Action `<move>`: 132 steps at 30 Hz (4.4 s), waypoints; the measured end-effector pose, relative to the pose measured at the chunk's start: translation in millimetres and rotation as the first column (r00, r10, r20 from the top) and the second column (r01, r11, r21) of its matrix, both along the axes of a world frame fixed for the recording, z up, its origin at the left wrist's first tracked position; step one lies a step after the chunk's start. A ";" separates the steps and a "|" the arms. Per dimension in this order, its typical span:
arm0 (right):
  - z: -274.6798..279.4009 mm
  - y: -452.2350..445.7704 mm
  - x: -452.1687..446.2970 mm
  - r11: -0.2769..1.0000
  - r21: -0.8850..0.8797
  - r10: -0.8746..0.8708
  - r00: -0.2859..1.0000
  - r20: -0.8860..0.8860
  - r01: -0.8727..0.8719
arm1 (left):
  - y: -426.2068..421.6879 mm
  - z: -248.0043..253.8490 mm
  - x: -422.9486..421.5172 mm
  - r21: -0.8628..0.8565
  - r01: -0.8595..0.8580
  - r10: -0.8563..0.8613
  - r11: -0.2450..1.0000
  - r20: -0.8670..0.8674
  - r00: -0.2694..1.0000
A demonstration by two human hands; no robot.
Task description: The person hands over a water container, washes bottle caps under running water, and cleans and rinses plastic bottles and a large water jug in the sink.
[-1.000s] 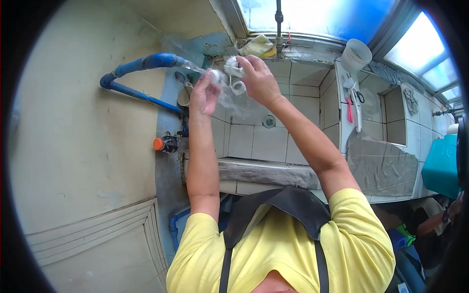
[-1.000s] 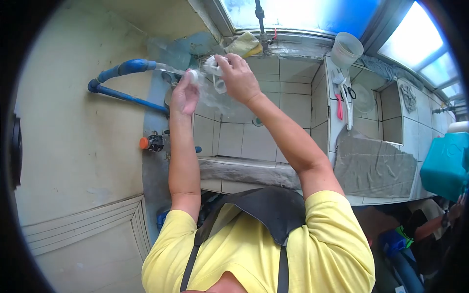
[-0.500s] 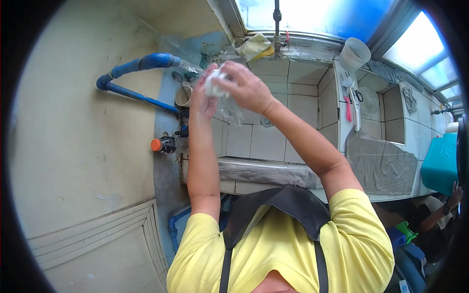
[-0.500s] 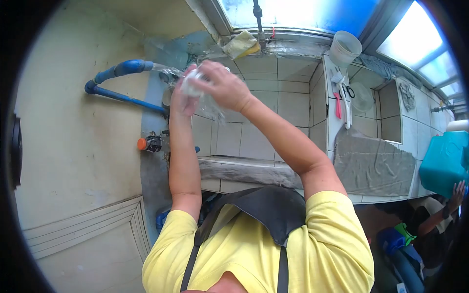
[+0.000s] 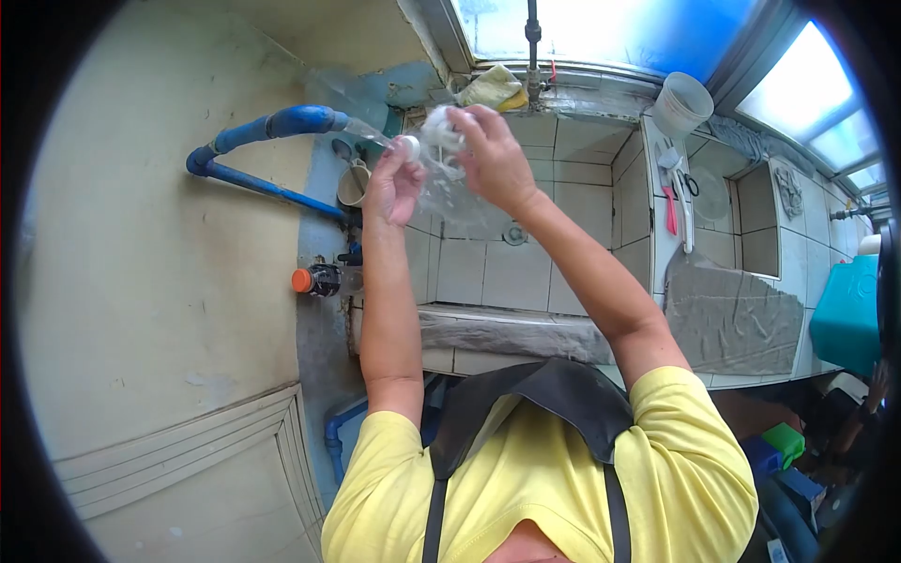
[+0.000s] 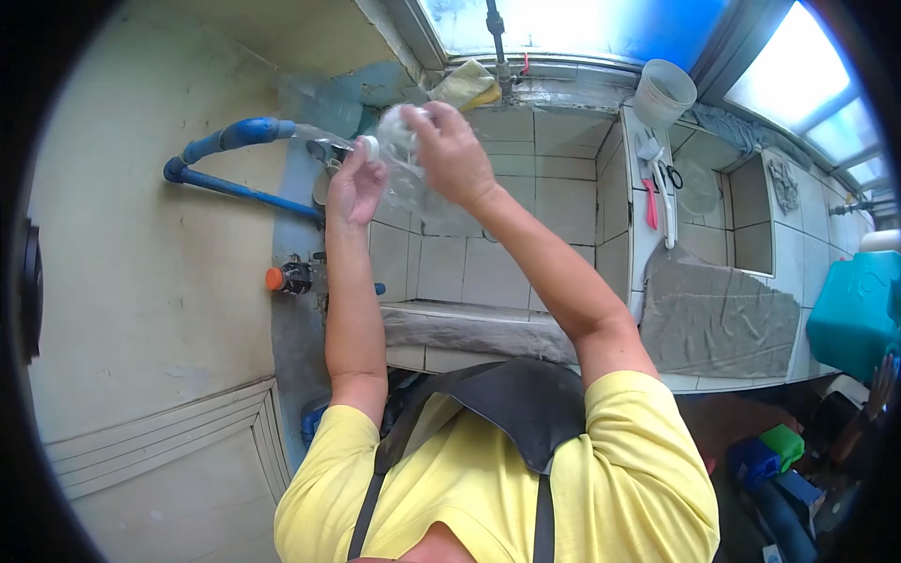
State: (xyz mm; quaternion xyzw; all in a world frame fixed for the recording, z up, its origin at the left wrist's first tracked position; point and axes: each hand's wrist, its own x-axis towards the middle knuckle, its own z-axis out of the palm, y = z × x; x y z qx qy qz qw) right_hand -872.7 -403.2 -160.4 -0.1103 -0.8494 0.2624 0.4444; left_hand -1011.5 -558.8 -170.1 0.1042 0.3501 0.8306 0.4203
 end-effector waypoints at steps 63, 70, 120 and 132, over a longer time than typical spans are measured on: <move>-2.2 -16.2 7.5 0.891 0.405 0.247 0.968 -0.049 -0.207 | 13.1 1.3 13.4 -0.281 -0.125 0.119 0.951 -0.039 0.992; 0.2 -18.5 7.4 0.956 0.252 0.169 0.984 -0.050 -0.152 | 1.0 1.6 7.3 -0.251 -0.103 0.091 0.963 -0.060 0.994; -3.4 -10.0 18.4 0.921 0.338 0.178 0.982 0.071 -0.191 | 4.7 -2.0 2.8 -0.262 0.015 -0.010 0.965 0.021 1.000; 16.0 1.0 -0.7 0.974 0.220 -0.010 0.966 0.257 -0.048 | -0.9 5.3 5.0 -0.313 -0.134 0.117 0.940 -0.073 0.990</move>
